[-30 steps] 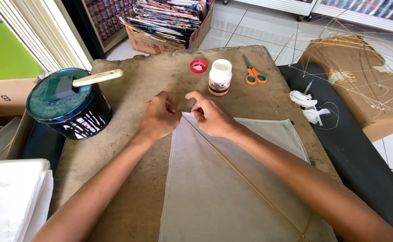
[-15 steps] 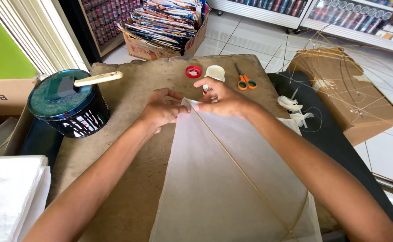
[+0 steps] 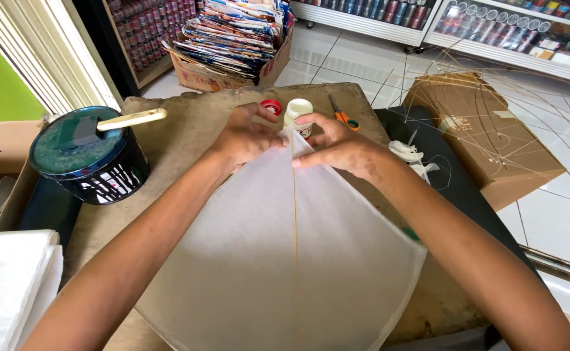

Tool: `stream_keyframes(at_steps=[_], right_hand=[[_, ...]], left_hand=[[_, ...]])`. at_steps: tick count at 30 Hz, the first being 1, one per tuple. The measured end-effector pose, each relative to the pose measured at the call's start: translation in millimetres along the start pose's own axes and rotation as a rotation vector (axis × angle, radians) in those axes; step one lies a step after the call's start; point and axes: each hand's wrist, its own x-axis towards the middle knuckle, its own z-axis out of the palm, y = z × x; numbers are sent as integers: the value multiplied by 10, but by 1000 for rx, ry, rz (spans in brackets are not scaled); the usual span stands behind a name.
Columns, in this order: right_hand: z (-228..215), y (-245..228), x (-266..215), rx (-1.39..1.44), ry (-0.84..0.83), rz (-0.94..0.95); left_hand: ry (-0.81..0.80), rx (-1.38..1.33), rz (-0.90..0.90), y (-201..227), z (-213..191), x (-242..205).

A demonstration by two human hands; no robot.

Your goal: Assembling a kite by applying glue to the paper edges and folding them over the bamboo frame.

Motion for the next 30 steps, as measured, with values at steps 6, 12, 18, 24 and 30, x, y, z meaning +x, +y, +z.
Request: stream_keyframes(at_steps=[6, 12, 18, 24, 30], right_hand=[[-92, -18, -2, 230, 74, -58], [-253, 54, -148, 356, 175, -44], [-419, 365, -120, 362, 194, 7], [-543, 379, -391, 292, 132, 109], [-840, 497, -541, 133, 58, 98]], left_hand=[[-84, -31, 40, 39, 155, 87], [-242, 213, -109, 215, -138, -129], [-365, 322, -114, 210, -154, -151], [-427, 396, -16, 298, 31, -14], [-625, 515, 62, 325, 417, 177]])
